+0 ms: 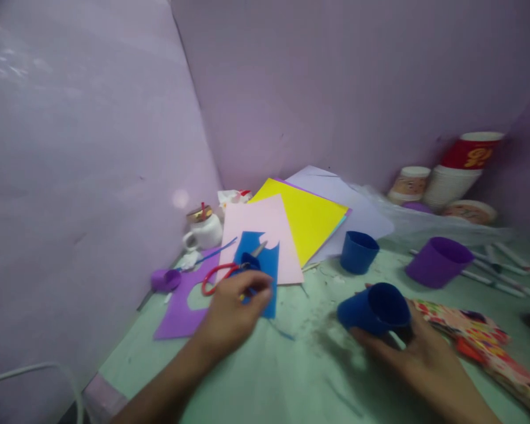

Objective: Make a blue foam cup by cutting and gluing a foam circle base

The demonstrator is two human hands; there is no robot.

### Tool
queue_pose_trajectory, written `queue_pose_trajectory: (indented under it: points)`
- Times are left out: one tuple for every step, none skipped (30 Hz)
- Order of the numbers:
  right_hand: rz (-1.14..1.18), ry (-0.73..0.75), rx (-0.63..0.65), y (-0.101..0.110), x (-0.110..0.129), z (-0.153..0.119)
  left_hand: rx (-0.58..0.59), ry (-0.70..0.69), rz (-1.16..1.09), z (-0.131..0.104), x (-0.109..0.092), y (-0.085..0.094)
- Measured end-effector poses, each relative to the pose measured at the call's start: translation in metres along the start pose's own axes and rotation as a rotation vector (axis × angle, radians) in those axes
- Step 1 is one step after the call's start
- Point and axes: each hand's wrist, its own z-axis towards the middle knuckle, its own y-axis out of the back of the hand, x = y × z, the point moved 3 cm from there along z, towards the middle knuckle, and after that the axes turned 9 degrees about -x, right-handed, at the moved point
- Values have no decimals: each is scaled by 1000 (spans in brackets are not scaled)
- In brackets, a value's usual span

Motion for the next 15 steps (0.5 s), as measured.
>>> queue_pose_trajectory:
  points:
    - [-10,-23,33,1,4,4,-59,-2,54,7,5,17]
    - [-21,-45,49,1,9,9,-127,8,118,14,13,34]
    - [-24,-55,52,2,15,13,-207,29,184,20,22,51]
    - [-4,-50,73,0,22,17,-287,54,248,26,32,67]
    - [25,-43,62,-1,28,21,-345,75,306,31,41,80]
    - [60,-39,64,-4,34,24,-387,92,352,34,49,88]
    - [98,-41,70,-8,40,26,-396,88,374,36,55,92]
    - [133,-50,75,-12,44,28,-370,62,381,37,58,92]
    - [163,-61,86,-16,47,28,-318,16,382,37,59,86]
    - [186,-71,91,-21,50,28,-240,-50,380,36,57,77]
    - [198,-82,92,-24,51,27,-148,-131,379,34,54,64]
    - [201,-93,91,-27,53,26,-58,-220,386,32,50,50]
    - [198,-101,95,-30,53,24,37,-314,398,30,46,35]
    - [197,-91,90,-32,54,22,105,-388,425,28,44,22]
    - [195,-81,78,-34,54,19,154,-437,463,28,43,10]
